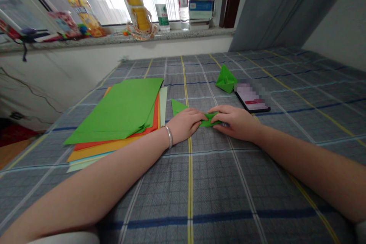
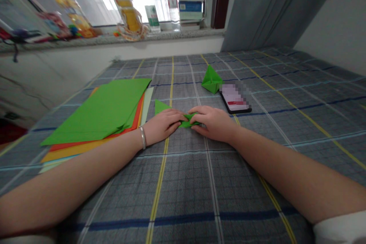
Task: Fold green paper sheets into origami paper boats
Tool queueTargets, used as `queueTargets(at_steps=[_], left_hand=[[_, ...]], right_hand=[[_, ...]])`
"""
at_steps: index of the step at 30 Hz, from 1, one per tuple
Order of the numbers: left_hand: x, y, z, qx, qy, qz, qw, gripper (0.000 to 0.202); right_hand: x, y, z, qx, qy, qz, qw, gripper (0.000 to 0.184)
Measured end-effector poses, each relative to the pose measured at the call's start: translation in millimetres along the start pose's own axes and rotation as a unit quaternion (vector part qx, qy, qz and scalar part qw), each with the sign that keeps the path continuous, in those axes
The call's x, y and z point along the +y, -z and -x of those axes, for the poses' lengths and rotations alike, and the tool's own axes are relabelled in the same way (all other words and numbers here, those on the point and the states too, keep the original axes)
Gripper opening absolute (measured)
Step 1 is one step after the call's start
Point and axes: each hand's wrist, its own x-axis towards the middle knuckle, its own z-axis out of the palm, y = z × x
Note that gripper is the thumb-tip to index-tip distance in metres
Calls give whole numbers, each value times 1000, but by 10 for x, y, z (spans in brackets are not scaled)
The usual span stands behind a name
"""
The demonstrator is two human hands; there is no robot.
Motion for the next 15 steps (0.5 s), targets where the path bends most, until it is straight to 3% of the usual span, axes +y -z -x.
queueTargets(at_steps=[6, 15], left_hand=[[-6, 0, -14, 3, -16, -17, 1000, 27], [13, 25, -29, -10, -22, -32, 999, 26]], right_hand=[[-139, -29, -67, 25, -75, 67, 995, 20], [-210, -50, -121, 23, -96, 118, 988, 20]])
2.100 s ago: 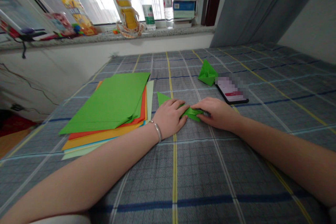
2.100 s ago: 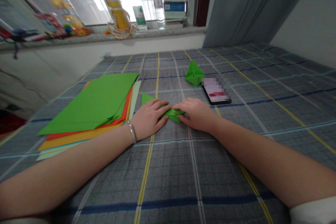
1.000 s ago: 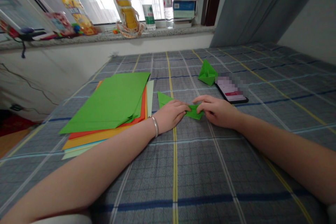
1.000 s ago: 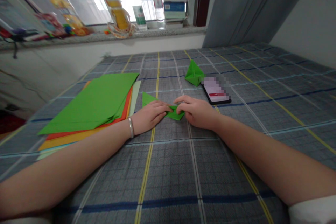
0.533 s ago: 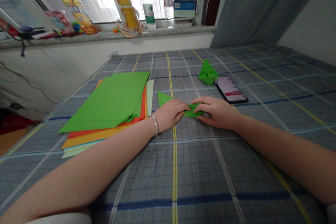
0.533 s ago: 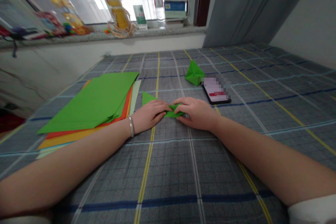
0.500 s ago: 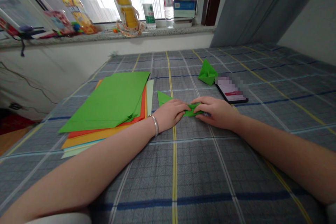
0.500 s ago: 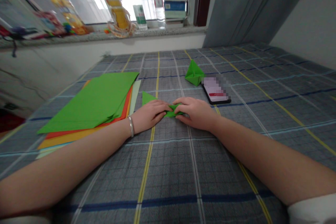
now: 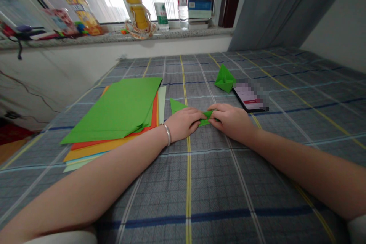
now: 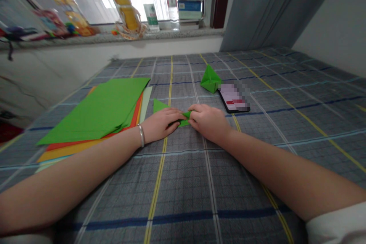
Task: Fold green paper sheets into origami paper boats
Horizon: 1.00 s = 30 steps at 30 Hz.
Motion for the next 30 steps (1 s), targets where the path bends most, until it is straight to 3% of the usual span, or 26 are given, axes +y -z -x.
queueTargets(at_steps=[11, 23, 30], left_hand=[[31, 18, 4, -14, -5, -28, 1000, 26], [23, -4, 15, -17, -30, -52, 998, 34], [45, 6, 2, -29, -34, -74, 996, 37]], right_hand=[[-7, -37, -1, 26, -50, 7, 998, 5], [29, -99, 10, 44, -94, -35, 994, 29], [46, -108, 1, 35, -102, -71, 992, 32]])
